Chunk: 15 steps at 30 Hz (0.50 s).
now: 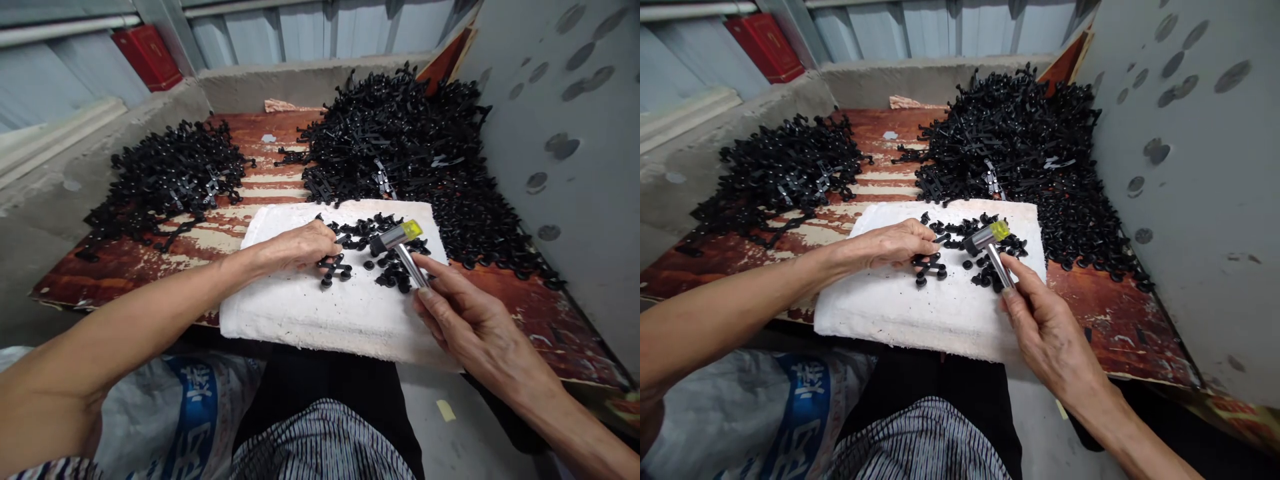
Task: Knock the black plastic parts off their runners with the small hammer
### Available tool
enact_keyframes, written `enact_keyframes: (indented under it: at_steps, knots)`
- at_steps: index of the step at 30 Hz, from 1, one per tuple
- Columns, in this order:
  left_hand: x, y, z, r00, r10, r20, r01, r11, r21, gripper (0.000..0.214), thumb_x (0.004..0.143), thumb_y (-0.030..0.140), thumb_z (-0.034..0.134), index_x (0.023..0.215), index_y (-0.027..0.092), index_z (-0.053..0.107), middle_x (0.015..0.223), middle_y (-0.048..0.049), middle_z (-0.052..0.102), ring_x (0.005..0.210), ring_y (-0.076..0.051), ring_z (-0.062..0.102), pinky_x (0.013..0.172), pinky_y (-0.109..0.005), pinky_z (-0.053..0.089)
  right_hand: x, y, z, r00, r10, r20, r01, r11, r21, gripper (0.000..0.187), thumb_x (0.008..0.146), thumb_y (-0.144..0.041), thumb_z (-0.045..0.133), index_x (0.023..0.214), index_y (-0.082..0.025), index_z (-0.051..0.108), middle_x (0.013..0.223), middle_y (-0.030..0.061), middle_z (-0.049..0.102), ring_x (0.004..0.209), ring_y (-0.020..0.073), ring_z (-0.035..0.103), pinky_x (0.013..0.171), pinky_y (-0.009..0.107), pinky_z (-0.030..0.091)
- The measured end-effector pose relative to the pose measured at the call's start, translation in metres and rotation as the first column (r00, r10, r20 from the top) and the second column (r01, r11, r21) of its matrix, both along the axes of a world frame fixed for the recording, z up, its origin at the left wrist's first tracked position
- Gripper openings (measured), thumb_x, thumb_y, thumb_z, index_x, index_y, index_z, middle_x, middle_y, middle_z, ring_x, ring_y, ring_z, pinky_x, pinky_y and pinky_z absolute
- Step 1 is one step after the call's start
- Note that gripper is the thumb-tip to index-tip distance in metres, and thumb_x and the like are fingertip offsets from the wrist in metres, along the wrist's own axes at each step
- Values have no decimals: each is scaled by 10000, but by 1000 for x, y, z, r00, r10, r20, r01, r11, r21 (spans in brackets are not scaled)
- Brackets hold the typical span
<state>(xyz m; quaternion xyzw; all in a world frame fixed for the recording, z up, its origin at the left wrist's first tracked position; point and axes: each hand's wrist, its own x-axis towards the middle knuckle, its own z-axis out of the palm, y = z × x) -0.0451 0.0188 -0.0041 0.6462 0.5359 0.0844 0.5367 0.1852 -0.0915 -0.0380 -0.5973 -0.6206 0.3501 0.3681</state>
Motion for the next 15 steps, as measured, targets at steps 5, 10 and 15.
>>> enact_keyframes:
  at_steps: [5,10,15]
  knots:
    - [1,-1,3,1000,14,28,-13,999,-49,320,842,174,562,536,162,468,472,7,516,332,-31,336,334,-183,207,-9,13,20,975,50,215,-108,956,272,454,920,-289,466,1353,-209,575,986,115,686,802,240,668,800,449,543]
    - [2,-2,5,998,56,25,-53,996,-76,315,847,160,562,544,156,475,476,11,503,333,-30,346,343,-181,236,-18,30,24,908,45,417,-233,881,412,525,911,-180,398,1423,-218,511,951,102,676,773,227,640,757,410,552]
    - [3,-1,7,997,72,8,-70,992,-106,331,843,147,569,534,158,450,452,23,480,300,-13,283,316,-181,160,-21,32,23,846,64,530,-288,890,352,512,897,-158,406,1380,-227,560,829,75,643,637,186,583,646,360,531]
